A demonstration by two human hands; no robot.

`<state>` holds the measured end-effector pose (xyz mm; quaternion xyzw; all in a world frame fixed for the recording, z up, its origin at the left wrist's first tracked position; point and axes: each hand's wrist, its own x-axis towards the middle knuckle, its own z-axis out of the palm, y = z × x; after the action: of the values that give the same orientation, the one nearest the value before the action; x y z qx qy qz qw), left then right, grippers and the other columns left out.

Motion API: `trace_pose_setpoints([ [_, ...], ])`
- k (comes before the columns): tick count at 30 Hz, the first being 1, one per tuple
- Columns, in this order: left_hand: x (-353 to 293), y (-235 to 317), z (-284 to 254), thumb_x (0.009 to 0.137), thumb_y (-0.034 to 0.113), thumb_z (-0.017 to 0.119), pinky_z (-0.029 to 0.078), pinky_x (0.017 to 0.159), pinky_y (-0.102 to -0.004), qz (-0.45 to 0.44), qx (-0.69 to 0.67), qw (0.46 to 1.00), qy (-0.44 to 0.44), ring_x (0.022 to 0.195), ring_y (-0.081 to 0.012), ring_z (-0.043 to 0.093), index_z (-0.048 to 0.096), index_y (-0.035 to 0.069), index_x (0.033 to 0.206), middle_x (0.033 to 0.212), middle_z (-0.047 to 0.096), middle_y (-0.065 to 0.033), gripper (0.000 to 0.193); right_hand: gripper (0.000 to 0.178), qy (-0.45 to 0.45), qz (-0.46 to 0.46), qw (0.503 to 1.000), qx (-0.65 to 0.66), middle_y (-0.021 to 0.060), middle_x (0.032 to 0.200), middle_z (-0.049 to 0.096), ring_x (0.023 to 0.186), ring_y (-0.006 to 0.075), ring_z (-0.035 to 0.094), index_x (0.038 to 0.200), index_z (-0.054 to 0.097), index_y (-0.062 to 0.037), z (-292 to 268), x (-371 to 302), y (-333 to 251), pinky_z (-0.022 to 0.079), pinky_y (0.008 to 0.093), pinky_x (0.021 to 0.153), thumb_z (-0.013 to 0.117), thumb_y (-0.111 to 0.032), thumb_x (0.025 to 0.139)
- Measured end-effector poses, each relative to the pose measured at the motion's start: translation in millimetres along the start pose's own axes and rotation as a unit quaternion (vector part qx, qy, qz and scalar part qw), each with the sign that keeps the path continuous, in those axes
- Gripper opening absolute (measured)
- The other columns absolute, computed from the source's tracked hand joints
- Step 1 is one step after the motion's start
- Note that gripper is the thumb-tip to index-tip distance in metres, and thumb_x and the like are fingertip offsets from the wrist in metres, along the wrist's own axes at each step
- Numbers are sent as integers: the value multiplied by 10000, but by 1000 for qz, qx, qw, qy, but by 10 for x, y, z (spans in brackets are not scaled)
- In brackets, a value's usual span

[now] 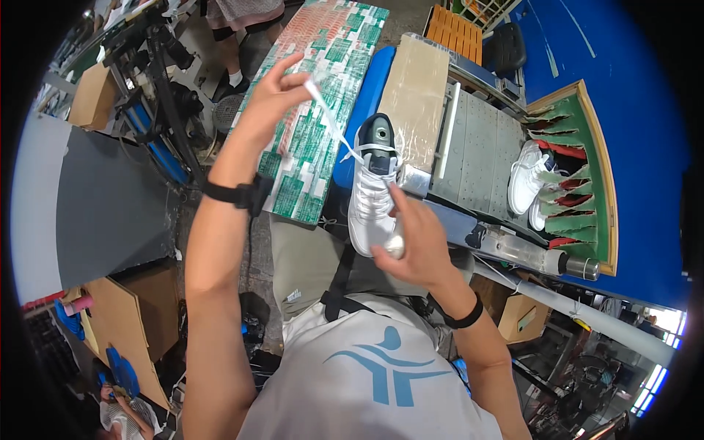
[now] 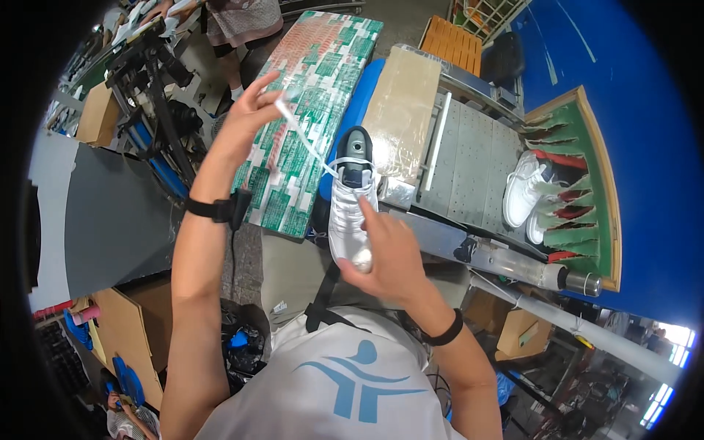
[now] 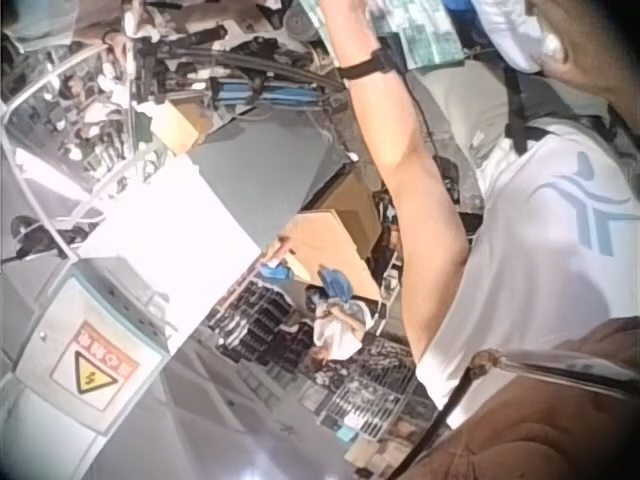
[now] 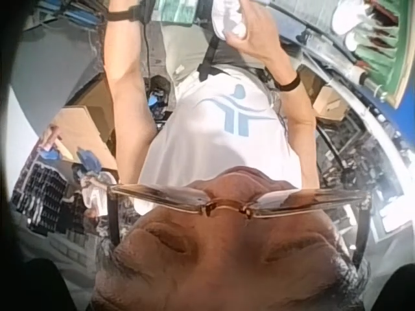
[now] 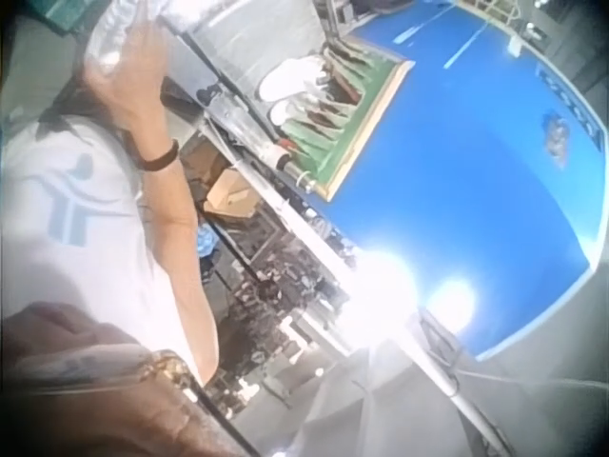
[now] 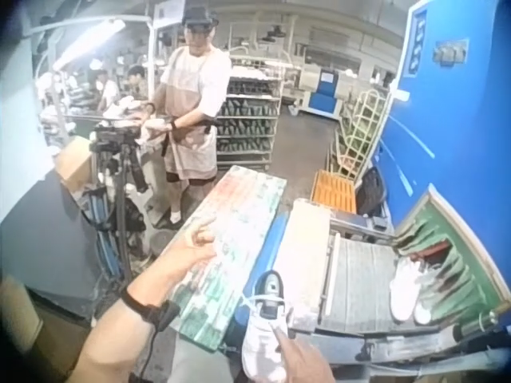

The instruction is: Inspecting and cleaning white sneakers on a manufacturing production line.

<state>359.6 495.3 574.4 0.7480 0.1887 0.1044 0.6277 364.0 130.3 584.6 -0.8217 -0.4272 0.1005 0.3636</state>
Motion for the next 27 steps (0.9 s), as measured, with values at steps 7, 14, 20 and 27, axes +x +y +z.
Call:
trace_pose_setpoints([
  [7,45,92,751,781,315,999,442,1261,-450,180,208,941,-200,1531,-374,546,601,33,1588,1616,596,-240,943,921,-9,-148,968,-205,156,1042,654,946,354,637,1574,542,76,99,288,34,507,459,877,867,-350,824],
  [14,67,-39,734,710,330,1029,491,1204,-456,182,229,936,-194,1403,-392,644,686,57,1502,1514,683,-184,905,742,-113,83,976,166,198,981,722,952,372,742,1458,625,111,284,392,-131,590,474,886,801,-344,900],
  [20,-10,39,719,782,227,1002,416,1295,-450,158,195,944,-215,1548,-353,527,624,80,1584,1647,585,-184,899,711,-170,15,960,221,209,1082,743,1003,371,749,1493,644,40,184,-178,-284,590,449,942,803,-254,865],
  [27,-111,67,884,812,310,1004,394,1312,-462,141,216,948,-185,1579,-356,480,597,74,1599,1678,531,-181,917,819,7,11,1000,-24,224,1118,703,1034,396,684,1528,572,103,-97,124,211,532,482,943,837,-243,835],
])
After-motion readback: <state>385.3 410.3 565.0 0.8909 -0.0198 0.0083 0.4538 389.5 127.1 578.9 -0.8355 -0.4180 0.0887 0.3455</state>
